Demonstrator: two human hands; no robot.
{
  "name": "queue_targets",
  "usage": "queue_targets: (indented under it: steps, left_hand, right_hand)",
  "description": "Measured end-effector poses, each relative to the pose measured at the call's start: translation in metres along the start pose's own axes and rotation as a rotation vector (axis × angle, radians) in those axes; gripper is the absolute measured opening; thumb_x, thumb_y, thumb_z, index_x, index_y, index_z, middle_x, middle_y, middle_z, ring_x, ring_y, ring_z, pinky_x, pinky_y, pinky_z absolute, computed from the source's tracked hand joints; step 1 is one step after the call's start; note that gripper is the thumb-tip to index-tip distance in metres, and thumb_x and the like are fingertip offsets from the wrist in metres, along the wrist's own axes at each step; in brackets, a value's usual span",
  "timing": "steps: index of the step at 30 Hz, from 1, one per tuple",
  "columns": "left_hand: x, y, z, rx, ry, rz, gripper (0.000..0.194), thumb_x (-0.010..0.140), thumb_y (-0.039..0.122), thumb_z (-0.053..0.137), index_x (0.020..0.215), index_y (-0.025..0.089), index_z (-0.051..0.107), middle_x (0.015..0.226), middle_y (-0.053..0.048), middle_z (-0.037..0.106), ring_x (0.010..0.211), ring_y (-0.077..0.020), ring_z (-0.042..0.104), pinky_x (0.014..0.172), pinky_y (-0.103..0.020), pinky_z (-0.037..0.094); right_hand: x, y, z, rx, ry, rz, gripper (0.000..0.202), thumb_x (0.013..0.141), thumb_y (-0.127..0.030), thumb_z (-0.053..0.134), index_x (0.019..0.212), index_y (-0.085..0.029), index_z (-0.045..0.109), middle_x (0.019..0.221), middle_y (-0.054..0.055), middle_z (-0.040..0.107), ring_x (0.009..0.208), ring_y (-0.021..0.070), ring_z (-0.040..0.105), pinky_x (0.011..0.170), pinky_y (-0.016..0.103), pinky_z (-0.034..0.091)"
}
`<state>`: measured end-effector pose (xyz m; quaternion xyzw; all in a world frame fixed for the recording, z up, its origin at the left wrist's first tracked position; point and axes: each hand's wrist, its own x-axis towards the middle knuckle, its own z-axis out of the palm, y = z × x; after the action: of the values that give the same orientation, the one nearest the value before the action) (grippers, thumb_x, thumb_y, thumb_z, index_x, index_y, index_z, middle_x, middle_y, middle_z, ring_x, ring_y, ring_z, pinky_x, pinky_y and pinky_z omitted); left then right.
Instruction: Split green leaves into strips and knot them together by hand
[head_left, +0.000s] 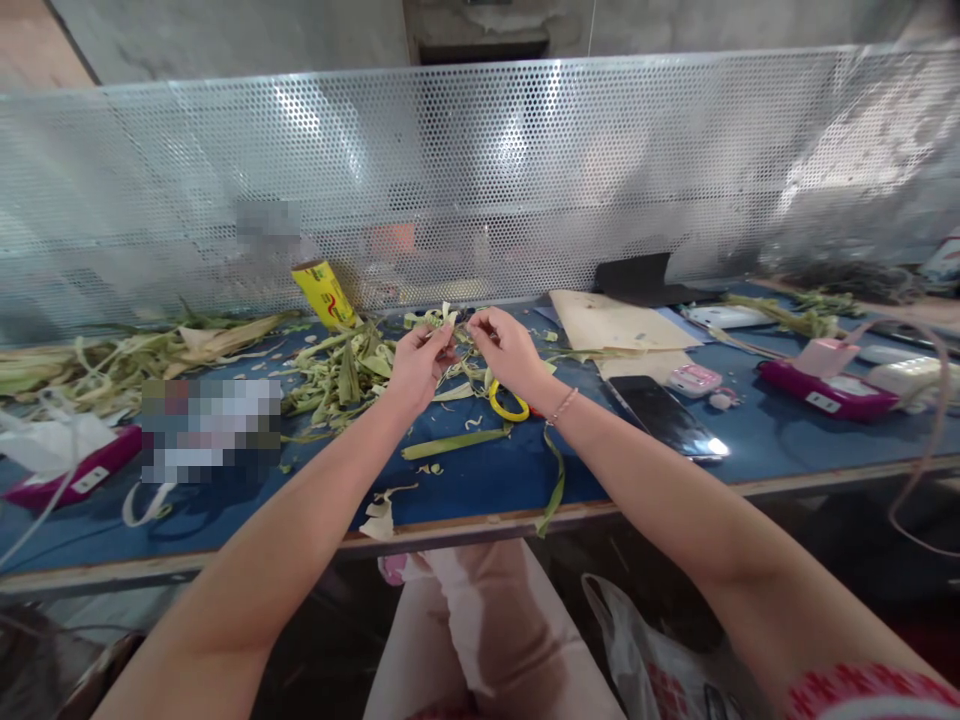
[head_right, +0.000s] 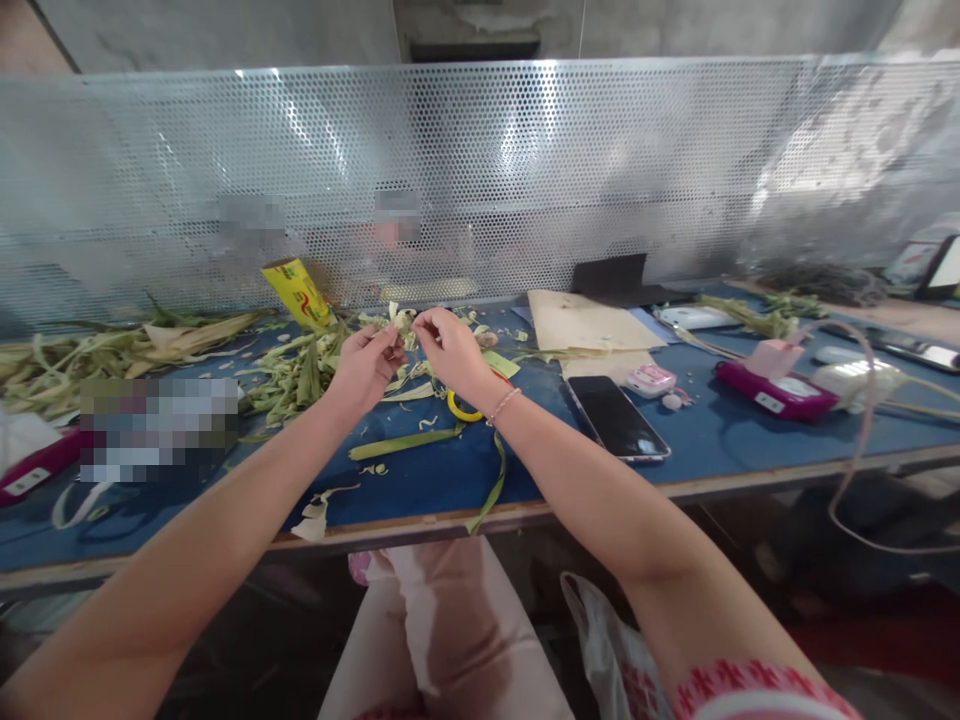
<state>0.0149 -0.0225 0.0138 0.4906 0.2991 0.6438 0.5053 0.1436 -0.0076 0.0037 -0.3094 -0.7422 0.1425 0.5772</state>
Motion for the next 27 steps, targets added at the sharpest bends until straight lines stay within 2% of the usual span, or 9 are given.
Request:
queue_targets:
  steps: [5,11,21,27]
  left_hand:
    - [0.000,0.000,0.000,0.028,-0.023,-0.003,0.029,0.060,0.026,0.071,0.052,0.015,0.045,0.051,0.004,0.047,0.048,-0.0044,0.045,0.047,-0.019,0.039]
    - [-0.002,0.000,0.000,0.038,-0.069,-0.021,0.026,0.060,0.027,0.071,0.056,0.014,0.048,0.050,0.004,0.045,0.046,-0.0042,0.042,0.046,-0.019,0.038]
    - [-0.002,-0.001,0.001,0.039,-0.070,-0.013,0.023,0.060,0.026,0.071,0.056,0.014,0.051,0.051,0.003,0.048,0.044,-0.0043,0.043,0.045,-0.020,0.037]
    - [-0.002,-0.002,0.001,0.057,-0.060,-0.004,0.025,0.061,0.025,0.070,0.054,0.015,0.048,0.050,0.004,0.048,0.044,-0.0043,0.043,0.045,-0.020,0.038]
  right_hand:
    - [0.000,0.001,-0.002,-0.041,0.017,-0.067,0.009,0.082,-0.020,0.041,0.075,-0.021,0.047,0.079,0.003,0.051,0.076,0.0141,0.046,0.070,0.028,0.038]
    - [0.001,-0.003,-0.006,-0.081,0.029,-0.140,0.011,0.082,-0.019,0.041,0.072,-0.020,0.046,0.082,0.004,0.048,0.082,0.0153,0.044,0.074,0.030,0.037]
    - [0.001,0.002,0.006,0.099,0.000,0.060,0.008,0.082,-0.021,0.039,0.075,-0.021,0.043,0.073,0.000,0.047,0.069,0.0121,0.043,0.070,0.028,0.037]
    - [0.000,0.001,0.006,0.106,0.048,0.052,0.006,0.080,-0.020,0.040,0.075,-0.020,0.042,0.082,0.002,0.048,0.077,0.0129,0.044,0.073,0.029,0.036]
